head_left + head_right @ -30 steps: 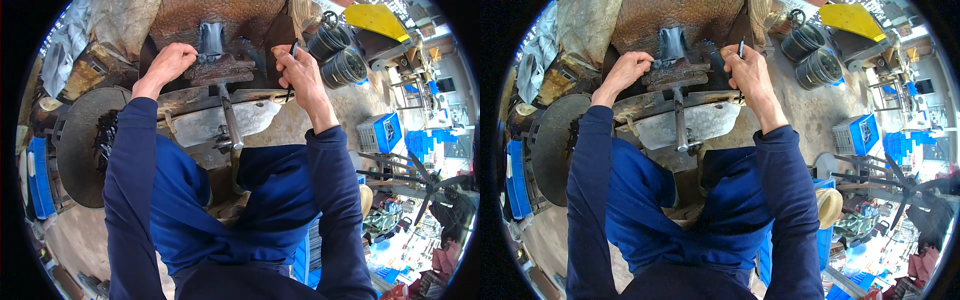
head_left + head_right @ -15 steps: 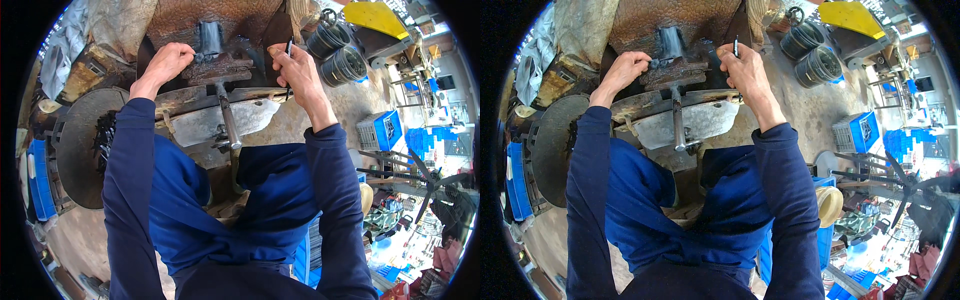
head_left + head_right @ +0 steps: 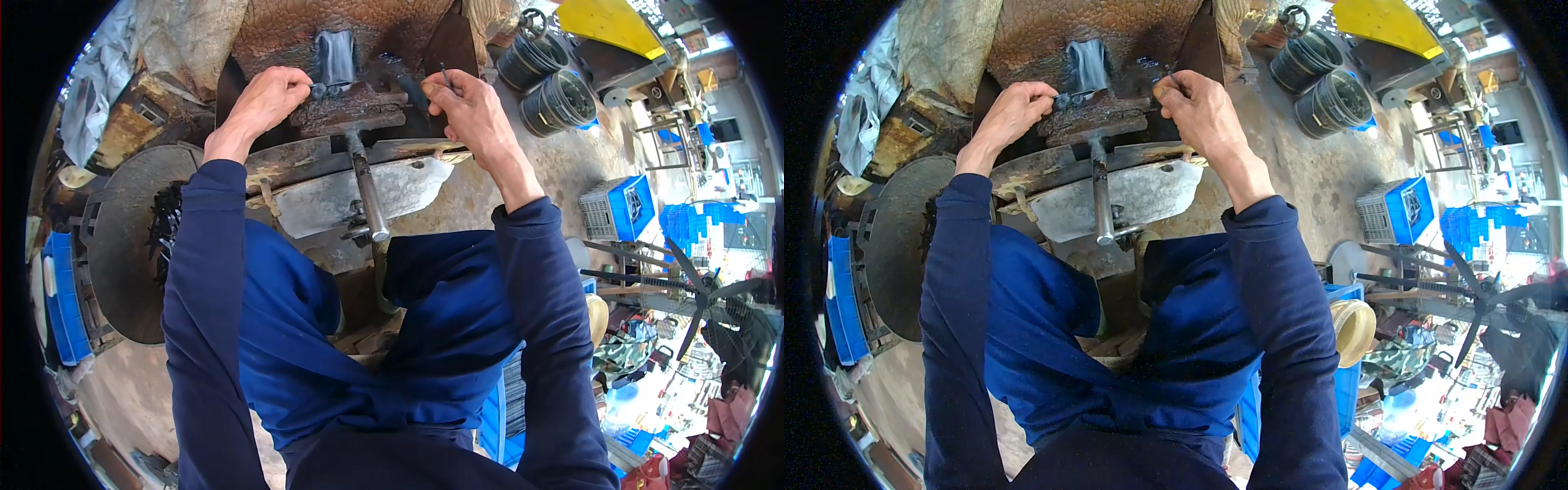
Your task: Heating, sorting, and quenching small metal components at a workbench.
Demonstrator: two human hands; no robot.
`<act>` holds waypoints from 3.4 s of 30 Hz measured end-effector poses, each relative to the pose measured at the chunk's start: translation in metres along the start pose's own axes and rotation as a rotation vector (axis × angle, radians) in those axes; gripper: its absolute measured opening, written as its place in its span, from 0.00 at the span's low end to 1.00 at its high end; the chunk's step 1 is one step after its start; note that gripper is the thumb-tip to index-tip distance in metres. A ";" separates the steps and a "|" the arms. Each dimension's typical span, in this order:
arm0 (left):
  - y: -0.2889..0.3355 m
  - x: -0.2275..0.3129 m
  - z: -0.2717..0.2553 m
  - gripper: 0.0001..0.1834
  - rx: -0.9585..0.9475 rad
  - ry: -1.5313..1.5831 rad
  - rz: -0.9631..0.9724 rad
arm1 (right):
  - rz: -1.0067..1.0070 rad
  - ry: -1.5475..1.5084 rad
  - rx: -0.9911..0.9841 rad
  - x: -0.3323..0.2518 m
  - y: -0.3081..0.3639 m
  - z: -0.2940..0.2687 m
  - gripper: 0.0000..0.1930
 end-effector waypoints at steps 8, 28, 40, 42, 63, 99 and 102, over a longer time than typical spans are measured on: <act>0.000 0.003 0.000 0.18 -0.020 -0.015 0.009 | -0.061 0.137 -0.076 -0.006 0.003 0.008 0.15; 0.001 0.005 0.002 0.18 -0.036 0.026 0.003 | -0.118 0.180 -0.155 -0.007 0.005 0.022 0.17; 0.000 0.004 0.003 0.18 -0.032 0.020 0.001 | -0.190 0.271 -0.152 -0.002 0.000 0.025 0.15; 0.000 0.003 0.003 0.18 -0.029 0.025 0.005 | -0.198 0.276 -0.149 -0.002 0.000 0.025 0.15; 0.002 0.011 0.000 0.17 -0.012 -0.044 0.082 | -0.187 0.224 -0.055 -0.010 0.004 0.014 0.16; 0.013 0.014 -0.061 0.20 0.587 0.125 0.003 | -0.371 -0.080 0.097 -0.075 0.060 0.048 0.15; 0.018 0.034 -0.060 0.17 0.688 0.152 0.051 | -0.350 -0.133 0.215 -0.095 0.027 0.040 0.12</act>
Point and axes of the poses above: each hand's wrist, its own y-axis away from the middle knuckle, its own z-axis out of the palm, x = y × z, the point moved 8 cm from there along -y, towards the middle knuckle, and after that the axes turned 14 degrees about y, right-handed, at the moved point
